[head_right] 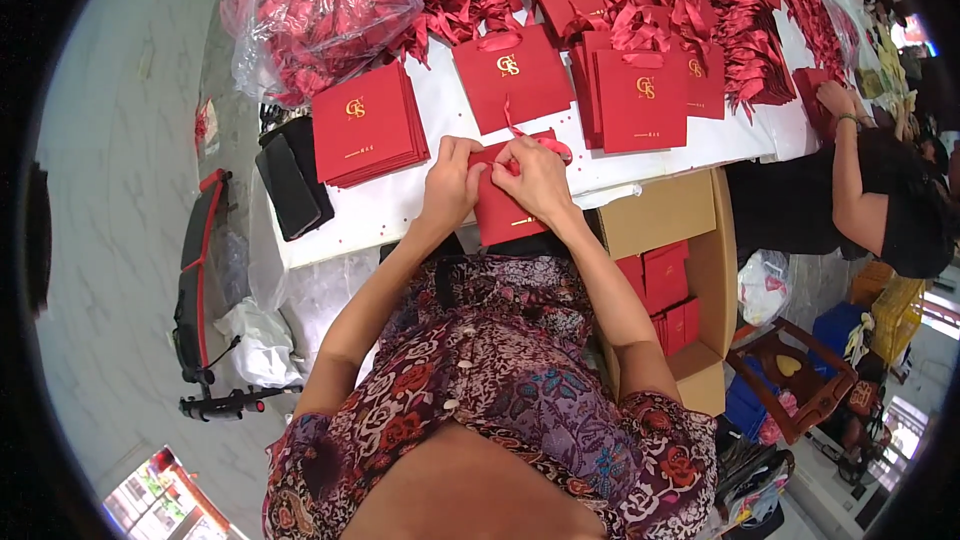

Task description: Tying ribbons and assembling small red gift boxes on a shared table.

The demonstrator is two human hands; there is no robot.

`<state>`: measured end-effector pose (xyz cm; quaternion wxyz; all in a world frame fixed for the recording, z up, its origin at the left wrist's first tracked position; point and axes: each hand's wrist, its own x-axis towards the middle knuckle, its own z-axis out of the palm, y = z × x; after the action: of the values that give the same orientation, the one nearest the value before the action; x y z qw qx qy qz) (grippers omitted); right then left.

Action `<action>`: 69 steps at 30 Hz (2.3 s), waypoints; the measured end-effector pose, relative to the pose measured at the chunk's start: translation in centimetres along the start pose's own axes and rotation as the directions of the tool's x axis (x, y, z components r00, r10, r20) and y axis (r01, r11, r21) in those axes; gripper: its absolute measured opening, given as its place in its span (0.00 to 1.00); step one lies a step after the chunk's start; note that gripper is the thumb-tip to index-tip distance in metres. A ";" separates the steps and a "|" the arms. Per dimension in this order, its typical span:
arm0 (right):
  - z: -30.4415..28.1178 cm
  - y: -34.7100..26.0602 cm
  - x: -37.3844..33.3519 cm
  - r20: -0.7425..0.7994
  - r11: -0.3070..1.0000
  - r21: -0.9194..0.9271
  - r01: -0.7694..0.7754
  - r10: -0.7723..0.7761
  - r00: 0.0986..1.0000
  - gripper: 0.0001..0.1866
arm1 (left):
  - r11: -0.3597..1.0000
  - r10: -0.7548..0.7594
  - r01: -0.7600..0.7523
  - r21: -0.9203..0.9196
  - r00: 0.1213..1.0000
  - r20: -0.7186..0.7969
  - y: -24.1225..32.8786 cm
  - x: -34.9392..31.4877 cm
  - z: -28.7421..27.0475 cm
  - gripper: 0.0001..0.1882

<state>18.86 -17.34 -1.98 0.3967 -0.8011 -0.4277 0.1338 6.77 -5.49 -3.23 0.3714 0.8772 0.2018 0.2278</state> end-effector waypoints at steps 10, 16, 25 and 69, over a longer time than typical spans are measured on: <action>0.1 -2.1 -0.7 -0.011 0.978 0.072 -0.196 0.198 0.980 0.08 | 0.995 0.015 -0.013 0.096 1.000 -0.019 1.5 -0.2 -0.5 0.07; 1.1 -3.1 -1.5 -0.150 0.987 -0.160 0.023 -0.047 0.988 0.09 | 1.000 -0.012 0.012 -0.001 0.997 -0.075 2.9 -0.3 -0.7 0.04; -2.7 -3.6 -0.1 0.046 0.989 0.139 0.040 -0.047 0.998 0.10 | 0.979 -0.086 0.079 -0.188 0.996 -0.030 0.6 0.1 -1.8 0.10; -0.1 1.8 2.9 0.058 0.945 0.204 -0.255 0.248 0.967 0.12 | 0.974 -0.225 0.224 0.038 0.974 0.024 0.2 2.6 1.3 0.07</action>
<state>21.72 -15.70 -2.92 0.4520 -0.8006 -0.3116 0.2401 9.66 -5.01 -3.25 0.3820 0.8582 0.2986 0.1685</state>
